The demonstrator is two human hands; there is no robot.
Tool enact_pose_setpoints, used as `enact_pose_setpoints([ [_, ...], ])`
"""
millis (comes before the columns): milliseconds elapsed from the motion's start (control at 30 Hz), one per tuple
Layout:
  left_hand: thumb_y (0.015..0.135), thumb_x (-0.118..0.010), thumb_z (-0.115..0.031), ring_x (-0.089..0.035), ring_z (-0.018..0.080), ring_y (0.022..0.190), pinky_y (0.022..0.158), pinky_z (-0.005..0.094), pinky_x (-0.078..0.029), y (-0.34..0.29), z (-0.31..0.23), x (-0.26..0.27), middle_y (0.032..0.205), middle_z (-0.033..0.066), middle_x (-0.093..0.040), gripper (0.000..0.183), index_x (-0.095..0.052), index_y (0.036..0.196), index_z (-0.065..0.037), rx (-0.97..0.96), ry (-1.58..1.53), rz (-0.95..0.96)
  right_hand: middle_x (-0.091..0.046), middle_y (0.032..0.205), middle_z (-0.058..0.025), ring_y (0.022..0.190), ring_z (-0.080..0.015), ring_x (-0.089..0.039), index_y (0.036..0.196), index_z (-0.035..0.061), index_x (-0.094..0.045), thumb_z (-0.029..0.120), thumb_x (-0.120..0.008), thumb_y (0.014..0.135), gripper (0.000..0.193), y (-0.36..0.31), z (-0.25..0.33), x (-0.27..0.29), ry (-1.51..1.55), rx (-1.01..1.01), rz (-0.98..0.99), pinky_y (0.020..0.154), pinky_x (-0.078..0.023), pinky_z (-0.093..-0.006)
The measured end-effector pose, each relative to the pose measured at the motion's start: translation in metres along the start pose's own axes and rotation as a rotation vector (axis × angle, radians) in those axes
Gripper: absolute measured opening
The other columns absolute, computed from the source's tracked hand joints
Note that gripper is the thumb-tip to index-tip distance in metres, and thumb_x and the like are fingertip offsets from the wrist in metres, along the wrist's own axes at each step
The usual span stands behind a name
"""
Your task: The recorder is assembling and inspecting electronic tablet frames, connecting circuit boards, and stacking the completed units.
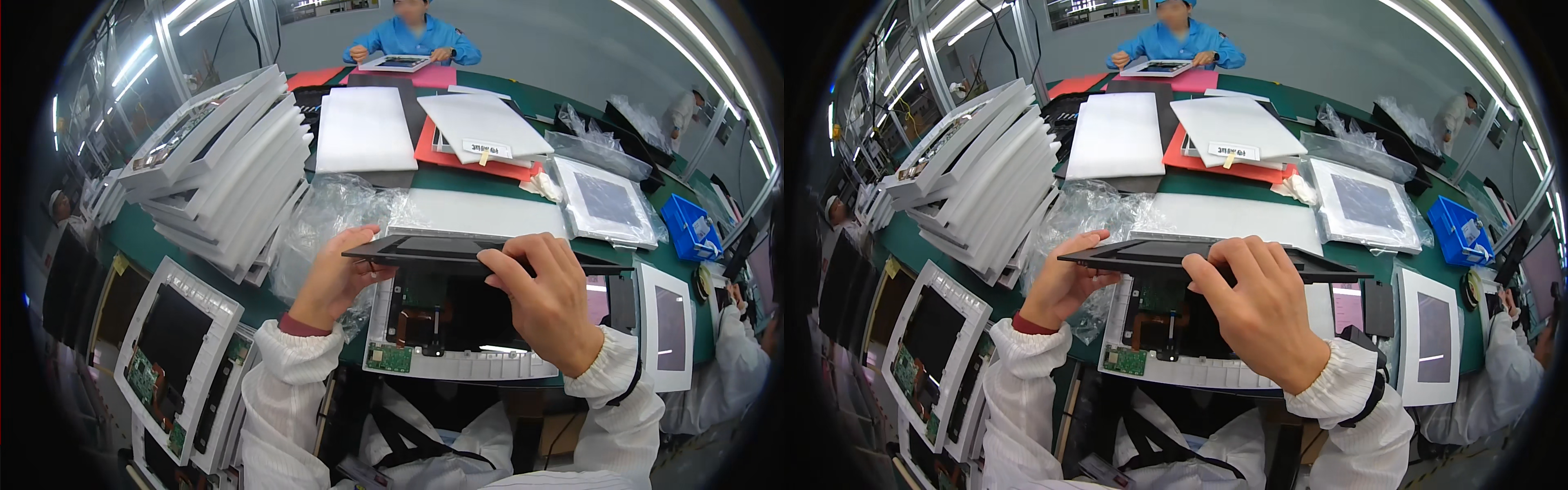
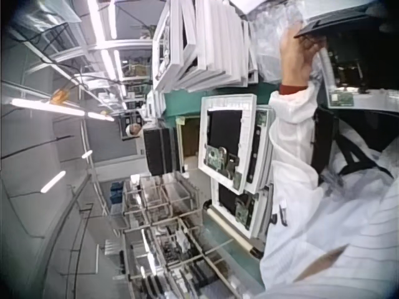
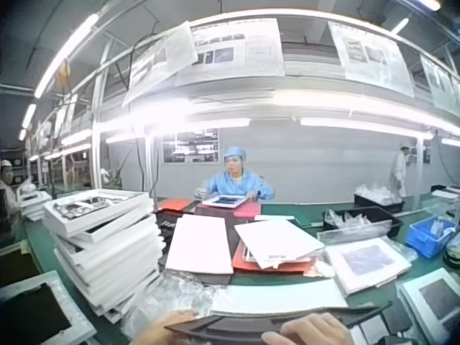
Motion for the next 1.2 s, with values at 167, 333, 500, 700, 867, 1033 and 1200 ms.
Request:
enact_pose_setpoints([
  [167, 0.093, -0.054, -0.020, -0.059, 0.0257, 0.092, 0.087, 0.0373, -0.048, -0.022, 0.009, 0.002, 0.097, 0.0129, -0.061, 0.023, -0.053, 0.106, 0.000, -0.033, -0.190, -0.011, -0.053, 0.080, -0.0051, 0.073, -0.0200, -0.053, 0.095, 0.0057, -0.062, 0.007, -0.068, 0.071, 0.024, 0.000, 0.004, -0.006, -0.008, 0.019, -0.010, 0.065, -0.041, -0.0323],
  [333, 0.090, -0.057, -0.009, -0.055, 0.0218, 0.095, 0.086, 0.0329, -0.048, -0.031, 0.030, 0.011, 0.093, 0.0093, -0.058, 0.016, -0.055, 0.100, 0.003, -0.038, -0.426, 0.119, -0.054, 0.080, -0.0046, 0.073, -0.0200, -0.053, 0.096, 0.0055, -0.062, 0.007, -0.068, 0.071, 0.026, 0.000, 0.002, -0.007, -0.024, 0.024, -0.023, 0.065, -0.041, -0.0322],
  [500, 0.088, -0.059, -0.006, -0.059, 0.0195, 0.086, 0.078, 0.0308, -0.050, -0.037, 0.031, 0.020, 0.093, 0.0085, -0.059, 0.015, -0.055, 0.100, 0.001, 0.089, -0.288, 0.041, -0.055, 0.083, -0.0045, 0.075, -0.0189, -0.055, 0.102, 0.0062, -0.062, 0.010, -0.068, 0.072, 0.031, -0.008, 0.006, -0.007, -0.008, 0.068, 0.001, 0.067, -0.041, -0.0317],
  [700, 0.085, -0.060, 0.000, -0.063, 0.0156, 0.066, 0.061, 0.0253, -0.052, -0.037, 0.020, -0.006, 0.083, 0.0076, -0.062, 0.028, -0.052, 0.112, 0.000, -0.228, 0.349, -0.119, -0.056, 0.087, -0.0043, 0.078, -0.0186, -0.055, 0.105, 0.0085, -0.061, 0.010, -0.065, 0.072, 0.034, -0.022, -0.002, -0.015, -0.039, 0.178, -0.057, 0.072, -0.042, -0.0314],
  [867, 0.086, -0.054, 0.003, -0.064, 0.0143, 0.065, 0.058, 0.0245, -0.052, -0.032, 0.005, -0.010, 0.083, 0.0074, -0.063, 0.027, -0.054, 0.113, -0.001, -0.235, 0.514, -0.039, -0.060, 0.090, -0.0040, 0.083, -0.0168, -0.058, 0.090, 0.0102, -0.064, 0.008, -0.065, 0.071, 0.020, -0.028, -0.008, -0.017, -0.017, 0.463, -0.267, 0.077, -0.045, -0.0316],
  [1033, 0.082, -0.053, 0.008, -0.064, 0.0147, 0.063, 0.055, 0.0232, -0.052, -0.031, 0.001, -0.012, 0.086, 0.0095, -0.065, 0.031, -0.055, 0.112, 0.003, -0.147, 0.555, -0.051, -0.060, 0.090, -0.0066, 0.073, -0.0165, -0.058, 0.093, 0.0066, -0.063, 0.007, -0.065, 0.075, 0.018, -0.058, 0.012, -0.049, 0.455, 0.342, 0.105, 0.066, -0.048, -0.0258],
  [1200, 0.078, -0.055, 0.013, -0.065, 0.0137, 0.066, 0.058, 0.0226, -0.052, -0.036, 0.007, -0.006, 0.088, 0.0093, -0.065, 0.036, -0.056, 0.113, 0.003, -0.164, 0.666, -0.048, -0.061, 0.088, -0.0062, 0.076, -0.0131, -0.058, 0.097, 0.0028, -0.062, 0.007, -0.067, 0.081, 0.017, -0.046, 0.041, -0.132, 1.363, -0.948, 0.534, 0.071, -0.049, -0.0258],
])
Point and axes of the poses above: each hand's wrist, its own y-axis towards the middle knuckle, its own x-axis out of the back of the hand, z = x × y, the point moved 1 cm from there along y, towards the middle knuckle
